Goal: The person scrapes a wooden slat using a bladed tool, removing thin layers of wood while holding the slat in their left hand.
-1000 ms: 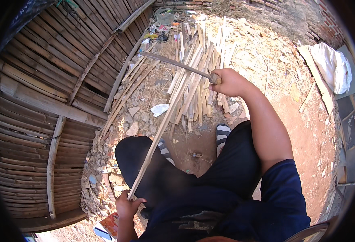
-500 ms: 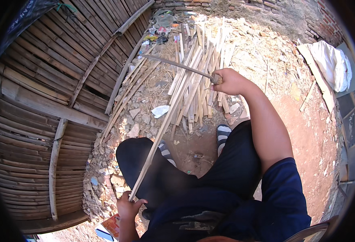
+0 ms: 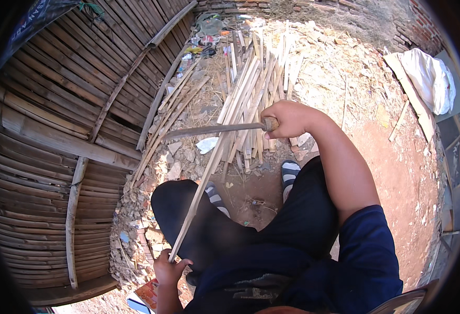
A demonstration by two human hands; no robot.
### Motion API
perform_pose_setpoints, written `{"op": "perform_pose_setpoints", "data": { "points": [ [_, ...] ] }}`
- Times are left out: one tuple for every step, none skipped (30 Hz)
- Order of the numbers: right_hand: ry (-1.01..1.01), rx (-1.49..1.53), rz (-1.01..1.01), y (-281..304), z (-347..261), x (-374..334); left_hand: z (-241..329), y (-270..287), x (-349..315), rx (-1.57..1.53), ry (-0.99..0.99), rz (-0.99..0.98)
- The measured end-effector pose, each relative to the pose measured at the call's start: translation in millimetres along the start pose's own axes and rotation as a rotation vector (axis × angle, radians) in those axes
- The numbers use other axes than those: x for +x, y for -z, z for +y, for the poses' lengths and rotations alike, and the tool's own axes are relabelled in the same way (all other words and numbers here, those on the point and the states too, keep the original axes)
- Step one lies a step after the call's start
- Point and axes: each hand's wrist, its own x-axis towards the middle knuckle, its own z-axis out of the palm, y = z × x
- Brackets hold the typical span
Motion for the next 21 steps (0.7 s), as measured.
{"op": "perform_pose_setpoints", "data": {
  "points": [
    [-0.111,0.032,0.077,5,14,1,2,1,0,0.011,0.012,0.0],
    [-0.224,0.061,0.156,11,22,2,4,3,1,0.014,0.01,-0.006],
    [-0.337,0.091,0.235,14,27,1,6,5,2,0.017,0.007,-0.012],
    [-0.317,0.086,0.235,14,31,-2,7,5,4,0.019,0.003,-0.018],
    [-0.29,0.087,0.232,12,26,-3,4,4,4,0.006,0.004,-0.015],
    [-0.264,0.089,0.229,9,20,-5,0,1,2,-0.007,0.005,-0.013],
    [-0.192,0.047,0.182,6,13,-4,-2,-1,2,-0.021,0.005,-0.011],
    [-0.126,0.008,0.131,-1,3,-3,-1,0,2,-0.02,0.005,-0.017],
    [-0.06,-0.03,0.079,-8,-6,-3,1,1,2,-0.019,0.005,-0.025],
    [-0.014,-0.081,0.008,-15,-19,-4,3,2,3,-0.018,0.006,-0.033],
    [0.037,-0.134,-0.058,-19,-34,-5,3,3,3,-0.022,0.006,-0.034],
    [0.09,-0.188,-0.125,-21,-41,-6,2,3,2,-0.025,0.008,-0.034],
    [0.115,-0.169,-0.103,-21,-38,-6,1,3,1,-0.029,0.012,-0.034],
    [0.137,-0.15,-0.081,-20,-33,-6,0,2,2,-0.045,0.002,-0.019],
    [0.16,-0.129,-0.062,-18,-27,-8,-2,-2,1,-0.06,-0.006,-0.007],
    [0.103,-0.095,-0.038,-8,-15,-5,-3,-3,0,-0.075,-0.013,0.006],
    [-0.051,-0.028,-0.036,1,-2,-1,-1,1,1,-0.048,-0.017,-0.002],
    [-0.206,0.03,-0.035,11,8,1,4,5,2,-0.029,-0.02,-0.006],
    [-0.245,0.029,0.068,15,18,-1,7,7,3,-0.011,-0.024,-0.011],
    [-0.283,0.03,0.169,15,29,-2,6,6,3,-0.014,-0.02,-0.016],
    [-0.321,0.032,0.274,12,38,-2,5,5,4,-0.017,-0.019,-0.02]
  ]
}}
